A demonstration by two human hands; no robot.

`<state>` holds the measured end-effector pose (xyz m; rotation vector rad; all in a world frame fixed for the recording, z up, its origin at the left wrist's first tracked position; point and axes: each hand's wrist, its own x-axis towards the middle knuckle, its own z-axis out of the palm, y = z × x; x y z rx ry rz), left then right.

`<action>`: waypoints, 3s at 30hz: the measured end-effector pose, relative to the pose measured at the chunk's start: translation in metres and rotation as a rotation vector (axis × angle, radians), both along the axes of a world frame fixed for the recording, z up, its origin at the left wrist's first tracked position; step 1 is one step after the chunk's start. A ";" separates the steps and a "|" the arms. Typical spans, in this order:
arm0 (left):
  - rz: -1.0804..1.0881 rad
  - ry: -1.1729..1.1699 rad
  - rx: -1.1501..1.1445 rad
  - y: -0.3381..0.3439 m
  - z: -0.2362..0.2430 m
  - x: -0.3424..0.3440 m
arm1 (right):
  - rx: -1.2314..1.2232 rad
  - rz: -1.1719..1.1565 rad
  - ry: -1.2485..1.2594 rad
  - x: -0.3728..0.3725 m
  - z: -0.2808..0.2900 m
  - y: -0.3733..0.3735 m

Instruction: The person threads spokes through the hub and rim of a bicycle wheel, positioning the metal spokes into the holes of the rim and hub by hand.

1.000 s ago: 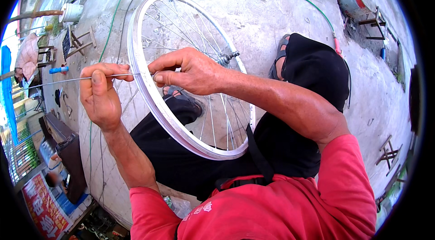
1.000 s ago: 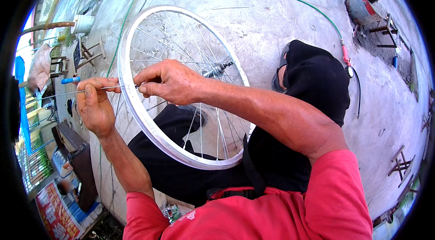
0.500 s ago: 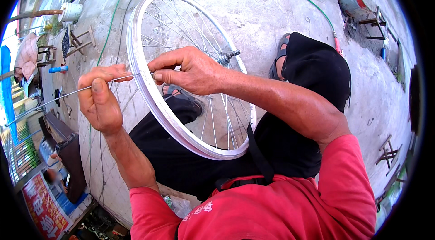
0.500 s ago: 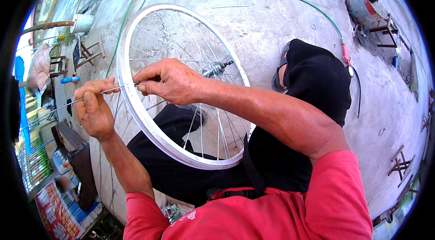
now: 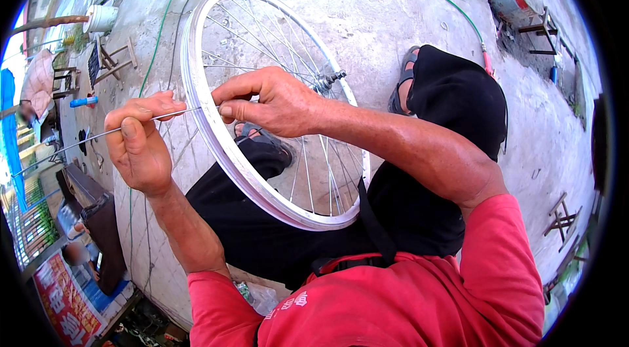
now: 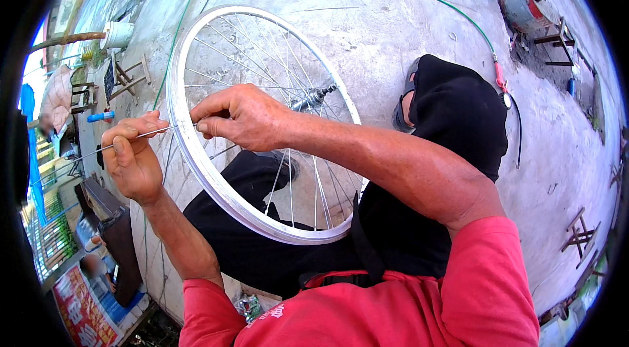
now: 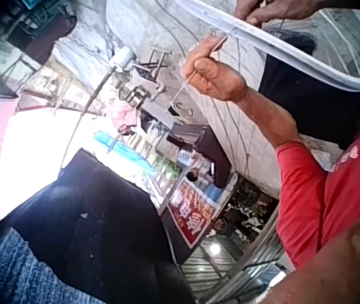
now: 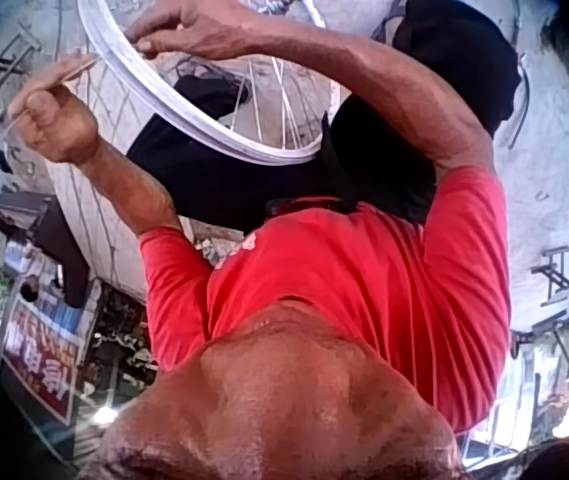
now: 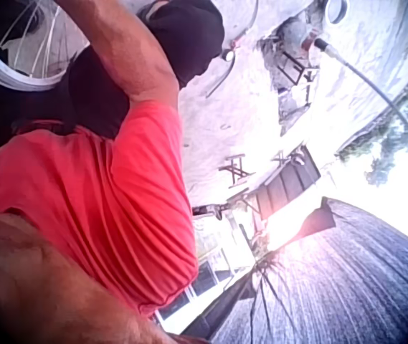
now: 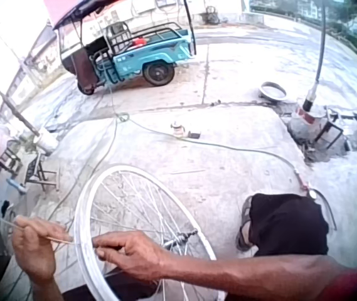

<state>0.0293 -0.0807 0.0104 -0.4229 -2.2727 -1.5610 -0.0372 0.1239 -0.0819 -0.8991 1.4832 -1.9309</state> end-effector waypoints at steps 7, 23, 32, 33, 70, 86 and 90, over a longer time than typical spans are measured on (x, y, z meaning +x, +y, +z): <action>-0.020 -0.029 -0.004 -0.001 0.000 0.001 | 0.010 -0.011 0.009 0.000 0.001 0.000; -0.005 -0.004 -0.151 0.005 0.008 0.002 | -0.034 -0.065 -0.034 0.002 -0.001 -0.002; -0.038 -0.026 -0.134 -0.005 0.008 0.001 | -0.133 -0.139 -0.073 0.005 -0.003 -0.009; -0.049 -0.034 -0.122 -0.006 0.008 0.001 | -0.139 -0.144 -0.083 0.005 -0.003 -0.008; -0.046 -0.008 -0.171 -0.007 0.003 0.004 | -0.121 -0.147 -0.044 0.002 -0.009 -0.009; -0.063 -0.033 -0.158 -0.008 0.004 0.006 | -0.094 -0.103 0.007 0.000 -0.008 -0.006; -0.071 -0.037 -0.163 -0.009 0.005 0.006 | -0.103 -0.085 0.005 0.000 -0.008 -0.006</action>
